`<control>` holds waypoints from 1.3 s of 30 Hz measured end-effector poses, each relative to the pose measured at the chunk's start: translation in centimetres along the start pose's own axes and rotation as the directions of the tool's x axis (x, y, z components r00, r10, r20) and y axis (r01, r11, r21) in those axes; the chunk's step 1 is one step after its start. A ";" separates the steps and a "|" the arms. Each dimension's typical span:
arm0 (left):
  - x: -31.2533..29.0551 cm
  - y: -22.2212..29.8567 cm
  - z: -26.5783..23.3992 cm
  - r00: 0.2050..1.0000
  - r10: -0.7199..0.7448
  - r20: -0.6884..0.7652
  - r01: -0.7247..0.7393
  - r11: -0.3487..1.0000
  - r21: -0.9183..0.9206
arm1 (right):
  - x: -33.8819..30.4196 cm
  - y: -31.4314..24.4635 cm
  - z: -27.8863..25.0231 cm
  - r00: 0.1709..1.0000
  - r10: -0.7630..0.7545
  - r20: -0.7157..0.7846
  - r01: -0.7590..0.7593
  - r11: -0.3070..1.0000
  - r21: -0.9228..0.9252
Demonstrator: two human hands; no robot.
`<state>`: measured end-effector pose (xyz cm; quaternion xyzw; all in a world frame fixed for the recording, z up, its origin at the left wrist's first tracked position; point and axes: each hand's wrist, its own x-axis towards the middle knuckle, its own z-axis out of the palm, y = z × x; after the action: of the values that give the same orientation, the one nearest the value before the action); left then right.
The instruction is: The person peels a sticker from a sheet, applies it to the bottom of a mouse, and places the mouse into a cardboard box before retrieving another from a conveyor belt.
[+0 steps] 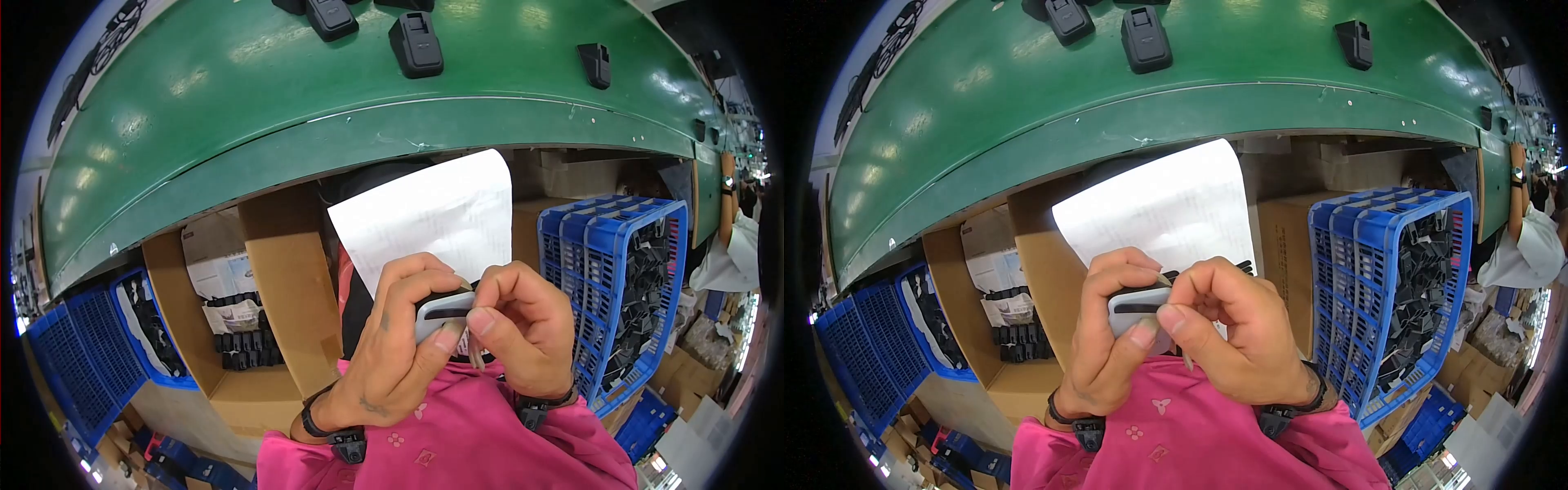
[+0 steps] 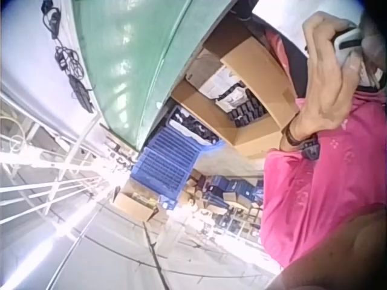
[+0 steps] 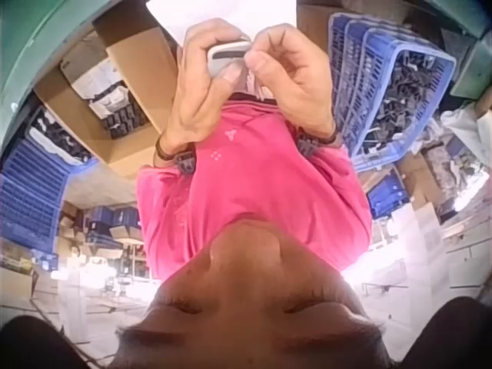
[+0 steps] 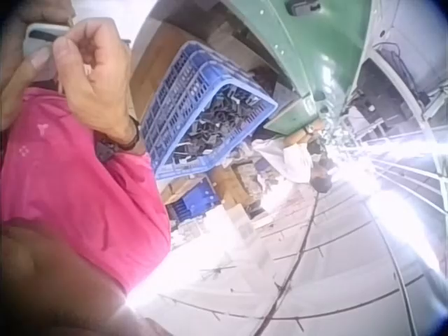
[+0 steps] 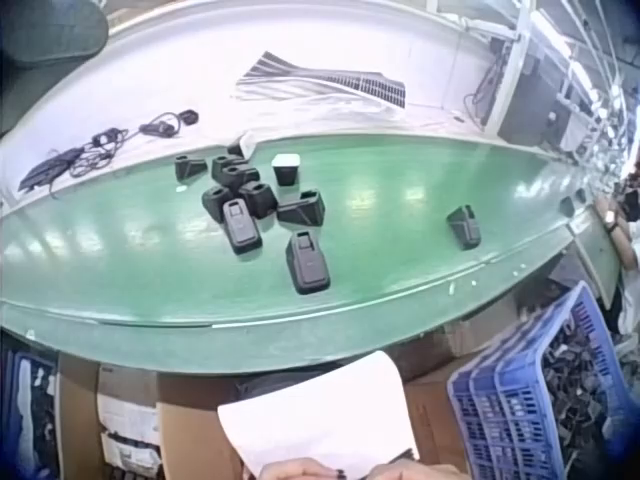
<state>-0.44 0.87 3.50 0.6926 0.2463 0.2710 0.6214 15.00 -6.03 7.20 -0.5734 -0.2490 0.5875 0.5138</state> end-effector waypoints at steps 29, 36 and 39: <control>-0.4 -0.3 0.9 0.994 0.011 -0.110 -0.004 0.998 0.065 | 0.1 1.6 0.5 0.986 -0.154 -0.063 0.141 0.975 -0.172; -0.5 -0.4 0.9 0.994 -0.017 -0.109 0.020 0.999 0.030 | 0.1 1.7 0.6 0.986 -0.152 -0.071 0.138 0.975 -0.174; -0.6 -0.5 1.0 0.992 -0.026 -0.122 0.028 0.999 0.018 | 0.0 1.7 0.7 0.986 -0.141 -0.088 0.126 0.979 -0.163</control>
<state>-0.18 -0.19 2.86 0.6777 0.2956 0.3017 0.6020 13.84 -6.42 5.82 -0.6225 -0.3065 0.5009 0.5173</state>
